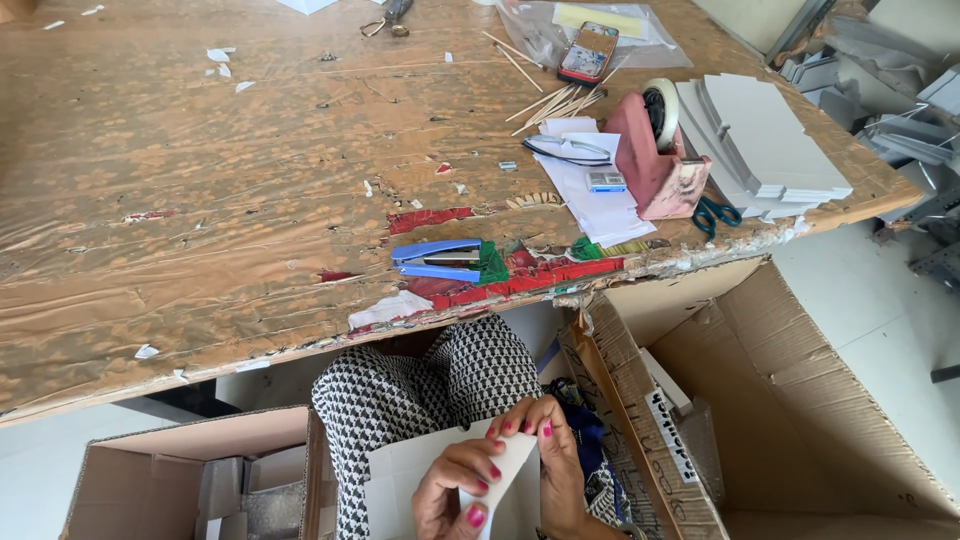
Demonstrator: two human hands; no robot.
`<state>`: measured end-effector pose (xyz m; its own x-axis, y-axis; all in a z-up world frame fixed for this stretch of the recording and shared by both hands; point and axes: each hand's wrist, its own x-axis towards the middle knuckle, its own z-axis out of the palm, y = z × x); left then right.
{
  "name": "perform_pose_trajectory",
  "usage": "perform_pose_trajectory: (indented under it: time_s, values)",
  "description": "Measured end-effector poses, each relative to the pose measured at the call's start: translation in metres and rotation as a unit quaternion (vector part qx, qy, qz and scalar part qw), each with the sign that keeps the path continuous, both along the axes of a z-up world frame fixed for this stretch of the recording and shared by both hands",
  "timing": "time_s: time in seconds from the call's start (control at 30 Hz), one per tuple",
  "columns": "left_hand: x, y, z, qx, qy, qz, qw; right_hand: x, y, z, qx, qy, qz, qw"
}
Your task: The person sits on the floor between cardboard boxes and assembles white paper boxes. They fold the side flaps of each flat blank, staple the corners with a blue handheld stapler, and place the finished open boxes on the table above, repeating this for several boxes.
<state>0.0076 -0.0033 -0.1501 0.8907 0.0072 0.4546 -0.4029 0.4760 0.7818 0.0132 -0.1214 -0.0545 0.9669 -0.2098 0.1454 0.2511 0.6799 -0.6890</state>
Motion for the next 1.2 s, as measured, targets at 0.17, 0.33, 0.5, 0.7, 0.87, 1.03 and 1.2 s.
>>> perform_pose_trajectory:
  time_s: [0.17, 0.33, 0.5, 0.7, 0.87, 1.03, 1.2]
  values:
    - [0.014, 0.009, 0.013, -0.167, 0.041, -0.209, 0.963, 0.012, -0.035, -0.021, -0.065, -0.027, 0.093, 0.993]
    - [0.021, 0.023, 0.061, -0.151, 0.247, -0.306, 0.907, 0.082, -0.071, 0.015, -0.468, -0.121, 0.149, 0.863]
    - [0.029, 0.017, 0.043, -0.162, 0.159, -0.384, 0.895, 0.198, -0.052, 0.074, -0.790, -0.209, -0.101, 0.567]
    - [0.040, 0.011, 0.022, -0.114, 0.156, -0.355, 0.915, 0.243, -0.035, 0.020, -0.845, -0.132, -0.101, 0.508]
    - [0.039, 0.006, 0.068, -0.160, 0.233, -0.338, 0.898, 0.192, -0.057, 0.002, -0.430, -0.144, -0.010, 0.891]
    - [0.032, 0.014, 0.077, -0.190, 0.230, -0.328, 0.896, 0.099, -0.066, 0.028, -0.013, -0.030, 0.159, 0.987]
    - [0.025, 0.009, 0.079, -0.193, 0.202, -0.383, 0.881, 0.021, -0.056, 0.027, -0.205, -0.169, 0.100, 0.959]
